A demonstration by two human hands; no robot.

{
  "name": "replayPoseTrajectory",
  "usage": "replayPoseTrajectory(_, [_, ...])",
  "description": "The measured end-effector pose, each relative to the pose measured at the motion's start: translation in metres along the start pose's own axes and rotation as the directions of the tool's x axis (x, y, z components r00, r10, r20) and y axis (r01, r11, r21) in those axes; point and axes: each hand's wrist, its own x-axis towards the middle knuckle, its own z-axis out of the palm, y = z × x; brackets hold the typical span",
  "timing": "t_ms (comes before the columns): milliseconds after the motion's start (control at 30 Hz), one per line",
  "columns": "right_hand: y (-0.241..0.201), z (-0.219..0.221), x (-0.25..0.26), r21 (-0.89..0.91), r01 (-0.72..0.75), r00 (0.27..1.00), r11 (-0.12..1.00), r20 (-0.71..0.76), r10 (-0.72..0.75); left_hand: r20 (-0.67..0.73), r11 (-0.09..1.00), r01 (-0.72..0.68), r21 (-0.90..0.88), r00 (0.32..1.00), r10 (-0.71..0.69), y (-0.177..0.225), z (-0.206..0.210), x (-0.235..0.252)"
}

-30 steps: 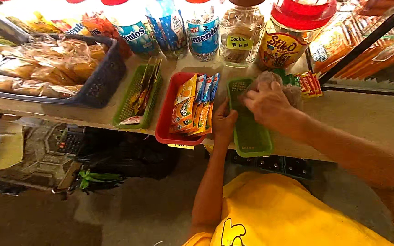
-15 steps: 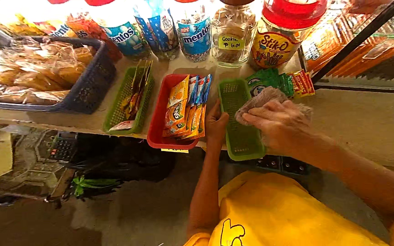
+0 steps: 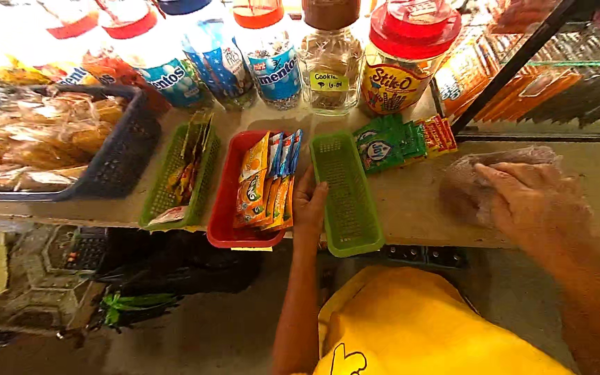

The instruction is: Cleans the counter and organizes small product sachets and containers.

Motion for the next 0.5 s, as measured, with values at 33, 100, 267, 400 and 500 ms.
replayPoseTrajectory(33, [0.011,0.010,-0.002,0.006,-0.045,0.997,0.999,0.064,0.044,0.001,0.993,-0.002,0.116,1.000,0.002,0.005,-0.001,-0.005])
replayPoseTrajectory(100, [0.031,0.027,-0.007,0.026,-0.106,0.980,0.994,0.172,0.100,0.012,0.914,-0.053,0.402,0.999,0.052,0.015,-0.002,-0.019])
replayPoseTrajectory(267, [0.048,0.050,-0.008,0.086,-0.134,0.984,0.987,0.127,0.122,0.111,0.633,-0.290,0.718,0.945,0.307,0.034,0.021,-0.048])
replayPoseTrajectory(400, [0.046,0.061,-0.010,0.049,-0.118,0.989,0.992,0.098,0.113,0.137,0.631,-0.406,0.661,0.892,0.431,0.030,0.030,-0.045])
replayPoseTrajectory(500, [0.049,0.065,-0.014,0.077,-0.115,0.991,0.990,0.075,0.109,0.092,0.628,-0.420,0.655,0.869,0.486,0.028,0.025,-0.046])
